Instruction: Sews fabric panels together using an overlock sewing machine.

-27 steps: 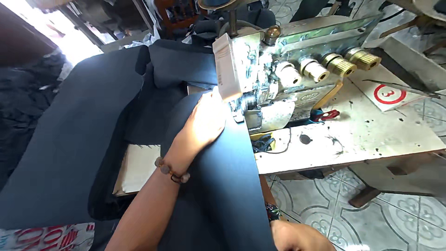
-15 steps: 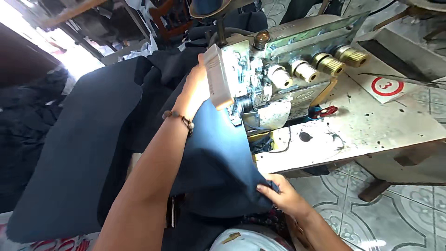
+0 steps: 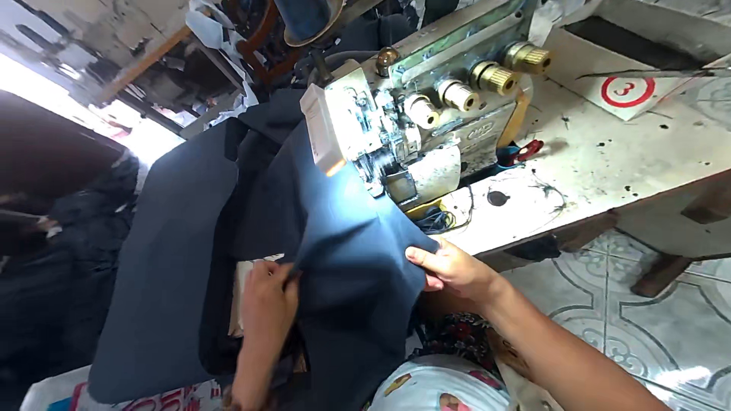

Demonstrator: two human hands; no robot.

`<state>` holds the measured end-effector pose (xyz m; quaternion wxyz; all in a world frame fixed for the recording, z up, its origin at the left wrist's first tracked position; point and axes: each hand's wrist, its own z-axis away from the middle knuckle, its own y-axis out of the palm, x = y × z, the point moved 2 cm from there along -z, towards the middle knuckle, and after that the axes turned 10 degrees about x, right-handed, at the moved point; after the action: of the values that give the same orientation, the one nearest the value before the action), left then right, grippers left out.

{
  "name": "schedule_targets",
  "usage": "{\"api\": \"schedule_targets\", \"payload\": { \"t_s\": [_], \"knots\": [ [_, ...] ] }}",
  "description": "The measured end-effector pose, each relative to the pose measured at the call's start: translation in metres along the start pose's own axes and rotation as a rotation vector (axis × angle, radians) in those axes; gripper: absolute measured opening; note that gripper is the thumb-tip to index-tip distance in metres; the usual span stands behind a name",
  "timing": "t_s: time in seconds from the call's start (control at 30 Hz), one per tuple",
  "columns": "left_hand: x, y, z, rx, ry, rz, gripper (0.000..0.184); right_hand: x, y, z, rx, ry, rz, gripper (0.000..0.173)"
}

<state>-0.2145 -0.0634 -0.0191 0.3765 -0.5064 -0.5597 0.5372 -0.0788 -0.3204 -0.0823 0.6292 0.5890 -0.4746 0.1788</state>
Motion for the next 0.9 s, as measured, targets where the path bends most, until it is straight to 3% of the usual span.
{"api": "schedule_targets", "payload": {
  "t_s": [0.17,0.27,0.33,0.47,0.57,0.67,0.77,0.83,0.9],
  "knots": [
    [-0.006,-0.060,-0.088,0.065,-0.237,0.030,0.029,0.004,0.028,-0.036,-0.112,-0.088,-0.368,0.034],
    [-0.011,-0.069,-0.141,0.015,-0.196,0.103,0.036,0.009,0.045,-0.050,-0.130,-0.113,-0.334,0.043],
    [-0.013,-0.067,-0.168,-0.029,-0.182,0.123,0.040,0.006,0.041,-0.053,-0.128,-0.119,-0.122,0.036],
    [-0.009,-0.049,-0.181,0.074,-0.072,0.234,0.067,-0.003,0.017,-0.038,-0.284,-0.211,0.812,0.027],
    [0.004,-0.048,-0.136,0.341,-0.021,0.122,0.078,-0.013,-0.006,-0.022,-0.413,-0.335,1.268,0.023],
    [-0.009,-0.039,-0.058,0.700,0.013,-0.046,0.104,-0.017,-0.014,-0.016,-0.427,-0.332,1.413,0.025],
    [-0.031,-0.009,-0.022,1.078,-0.136,-0.184,0.135,-0.019,-0.008,-0.025,-0.413,-0.279,1.502,0.027],
    [-0.006,0.002,-0.049,0.975,-0.083,-0.150,0.128,-0.020,-0.007,-0.027,-0.412,-0.278,1.514,0.026],
    [0.034,0.008,-0.112,0.875,-0.009,-0.119,0.095,-0.021,-0.007,-0.027,-0.407,-0.284,1.527,0.027]
  ]
}}
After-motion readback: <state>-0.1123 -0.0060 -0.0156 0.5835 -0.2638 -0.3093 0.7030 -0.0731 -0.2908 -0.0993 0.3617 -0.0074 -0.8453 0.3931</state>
